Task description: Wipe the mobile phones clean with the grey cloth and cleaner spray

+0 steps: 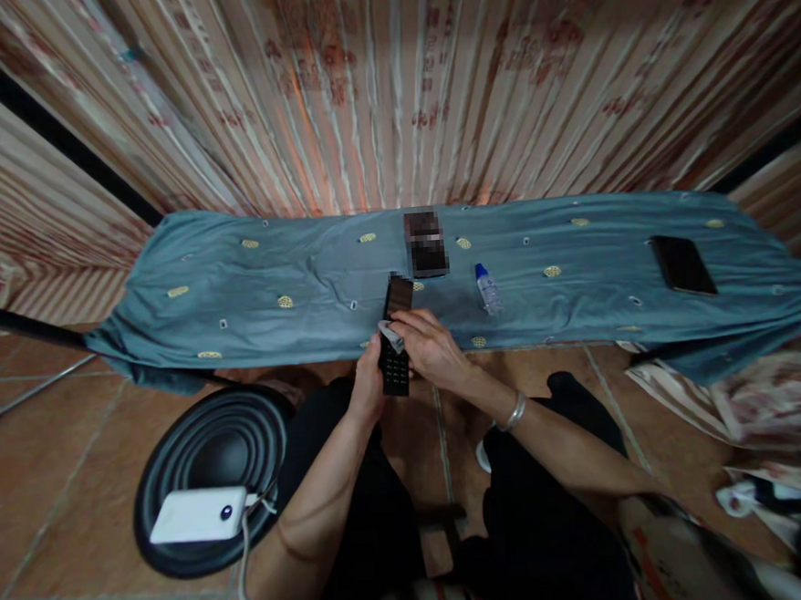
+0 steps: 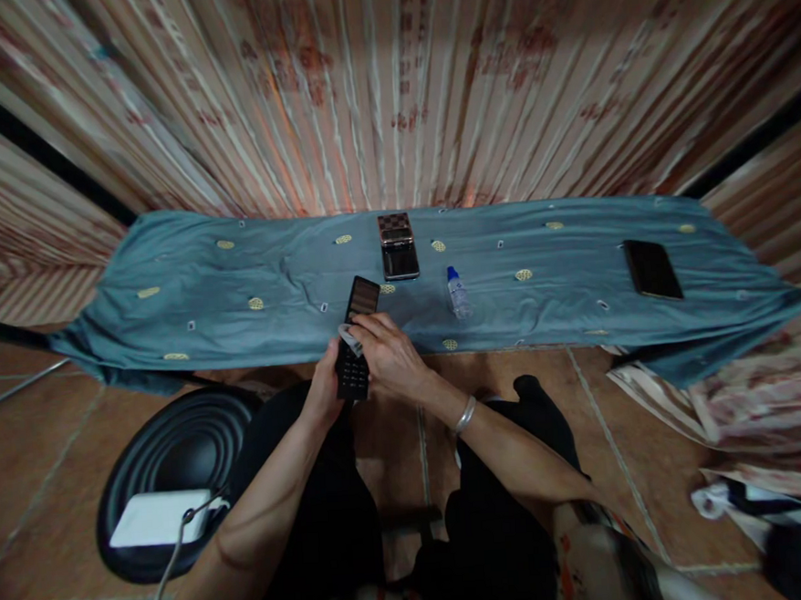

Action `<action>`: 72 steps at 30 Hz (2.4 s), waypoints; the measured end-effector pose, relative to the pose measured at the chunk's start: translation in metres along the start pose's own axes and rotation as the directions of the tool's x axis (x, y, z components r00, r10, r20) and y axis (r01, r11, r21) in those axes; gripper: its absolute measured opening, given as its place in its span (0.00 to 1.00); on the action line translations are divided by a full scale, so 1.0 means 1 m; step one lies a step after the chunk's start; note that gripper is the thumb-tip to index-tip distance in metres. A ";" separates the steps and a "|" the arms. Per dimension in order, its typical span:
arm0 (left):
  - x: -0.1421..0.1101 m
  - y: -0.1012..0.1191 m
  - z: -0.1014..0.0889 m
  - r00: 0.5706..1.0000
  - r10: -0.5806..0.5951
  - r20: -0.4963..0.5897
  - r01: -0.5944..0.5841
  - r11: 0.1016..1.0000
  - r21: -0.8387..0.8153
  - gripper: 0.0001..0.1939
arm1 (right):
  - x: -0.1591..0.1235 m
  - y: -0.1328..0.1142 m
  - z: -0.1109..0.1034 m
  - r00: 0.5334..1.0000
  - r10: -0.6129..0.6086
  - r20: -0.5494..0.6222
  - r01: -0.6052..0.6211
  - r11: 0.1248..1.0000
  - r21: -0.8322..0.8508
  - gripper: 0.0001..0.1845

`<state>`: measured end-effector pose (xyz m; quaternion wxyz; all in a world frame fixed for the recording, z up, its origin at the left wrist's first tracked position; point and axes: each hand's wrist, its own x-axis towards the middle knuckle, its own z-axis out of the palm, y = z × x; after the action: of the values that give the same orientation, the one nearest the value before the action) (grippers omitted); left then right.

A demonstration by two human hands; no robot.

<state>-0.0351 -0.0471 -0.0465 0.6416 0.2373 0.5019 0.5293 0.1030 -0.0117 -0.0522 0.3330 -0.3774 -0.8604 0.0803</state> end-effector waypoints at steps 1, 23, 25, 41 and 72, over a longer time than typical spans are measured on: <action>0.000 0.001 0.000 1.000 -0.009 0.010 0.009 1.000 -0.014 0.26 | 0.000 0.001 0.001 1.000 0.025 -0.008 -0.025 1.000 0.008 0.22; 0.005 0.005 -0.003 0.995 -0.088 0.043 0.096 0.964 -0.249 0.20 | -0.005 -0.004 0.000 0.999 0.044 -0.029 -0.043 0.999 0.032 0.22; 0.005 0.003 -0.001 0.996 -0.090 0.028 0.094 0.965 -0.246 0.19 | -0.004 -0.006 0.002 0.999 0.039 -0.033 -0.037 0.998 0.043 0.22; 0.008 -0.001 -0.003 0.997 -0.001 0.078 0.014 0.987 -0.162 0.24 | -0.002 -0.007 -0.001 1.000 0.017 -0.018 -0.016 0.998 0.058 0.21; 0.011 0.004 -0.003 0.999 -0.032 -0.018 0.026 0.969 -0.247 0.20 | -0.013 -0.030 -0.001 0.986 -0.164 0.023 0.163 0.986 0.037 0.21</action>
<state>-0.0400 -0.0362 -0.0487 0.6684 0.1426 0.4426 0.5806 0.0923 -0.0421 -0.0469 0.3341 -0.2986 -0.8910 0.0727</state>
